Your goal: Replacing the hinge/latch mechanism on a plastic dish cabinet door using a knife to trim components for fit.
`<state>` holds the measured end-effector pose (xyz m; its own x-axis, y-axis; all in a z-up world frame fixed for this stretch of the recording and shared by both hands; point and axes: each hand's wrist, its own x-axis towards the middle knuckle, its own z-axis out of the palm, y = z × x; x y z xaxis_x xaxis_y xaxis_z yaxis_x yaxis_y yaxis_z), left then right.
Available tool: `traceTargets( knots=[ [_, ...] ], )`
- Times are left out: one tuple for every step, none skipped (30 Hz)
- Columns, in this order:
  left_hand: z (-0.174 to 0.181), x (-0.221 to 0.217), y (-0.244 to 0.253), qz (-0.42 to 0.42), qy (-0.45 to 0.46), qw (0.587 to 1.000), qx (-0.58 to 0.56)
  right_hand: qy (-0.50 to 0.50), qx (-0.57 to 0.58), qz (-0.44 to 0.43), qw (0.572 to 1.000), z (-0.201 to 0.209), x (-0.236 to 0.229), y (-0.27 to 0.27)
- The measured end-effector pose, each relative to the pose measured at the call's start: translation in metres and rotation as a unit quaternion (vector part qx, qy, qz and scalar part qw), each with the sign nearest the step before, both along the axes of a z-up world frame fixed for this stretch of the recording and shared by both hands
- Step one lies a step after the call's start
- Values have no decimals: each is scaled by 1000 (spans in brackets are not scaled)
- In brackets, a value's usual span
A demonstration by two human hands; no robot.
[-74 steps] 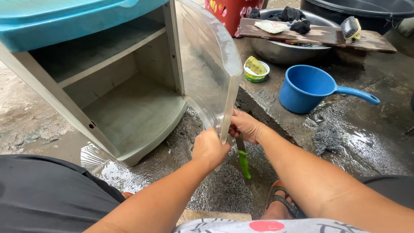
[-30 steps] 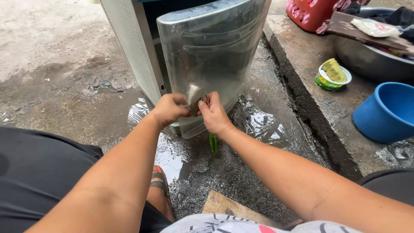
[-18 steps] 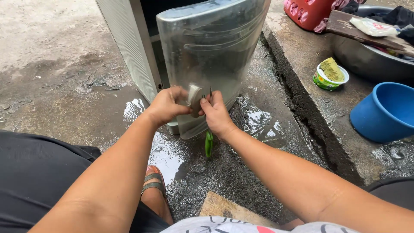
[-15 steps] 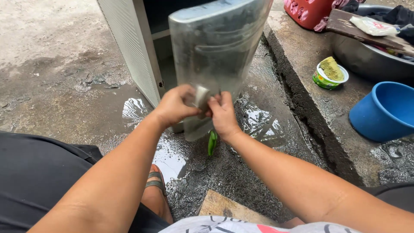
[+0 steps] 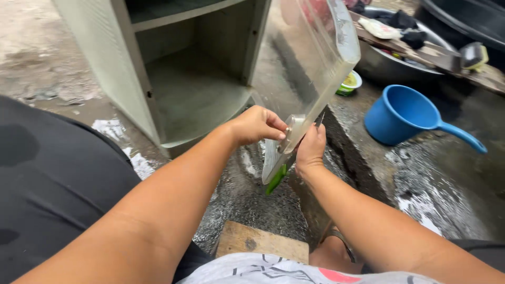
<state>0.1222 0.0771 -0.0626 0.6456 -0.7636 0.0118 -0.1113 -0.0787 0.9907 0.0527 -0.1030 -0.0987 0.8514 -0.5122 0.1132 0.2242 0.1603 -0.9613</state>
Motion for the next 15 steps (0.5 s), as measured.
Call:
traceTargets(
  knots=[
    [0,-1,-9,-10,-1,1000,-3,-1,-3,-10,1000,5,1,-6],
    [-2,-4,-18,26,-12,1000,-4,0,24,-8,1000,10,1,-11],
    [-3,-7,-27,61,-23,998,-6,-1,51,-6,999,13,1,-17],
    [-7,-6,-34,52,-20,998,-8,2,48,-16,999,14,3,-24],
    [-10,-5,-41,66,-10,997,-31,-7,9,-23,1000,15,6,-30],
    [-13,-4,-45,85,0,995,-53,-17,-29,-25,999,16,10,-35],
    [-16,-3,-50,81,3,995,-54,-15,-30,-29,999,19,10,-42],
    [-20,-2,-53,75,7,994,-77,-23,-33,15,999,19,10,-47],
    [-25,-1,-56,68,12,993,-99,-31,-36,60,997,19,10,-52],
    [-24,-2,-58,67,15,993,-99,-28,-36,58,997,26,7,-49],
    [-23,-3,-59,68,17,991,-111,-1,-1,66,998,32,3,-47],
    [-22,-4,-60,69,19,990,-122,25,34,73,996,39,0,-44],
    [-19,-6,-60,67,22,990,-122,28,34,71,996,38,1,-47],
    [-15,-7,-60,81,28,990,-110,28,37,96,994,37,3,-49],
    [-12,-9,-60,95,34,990,-99,29,41,120,992,36,4,-51]
  ],
)
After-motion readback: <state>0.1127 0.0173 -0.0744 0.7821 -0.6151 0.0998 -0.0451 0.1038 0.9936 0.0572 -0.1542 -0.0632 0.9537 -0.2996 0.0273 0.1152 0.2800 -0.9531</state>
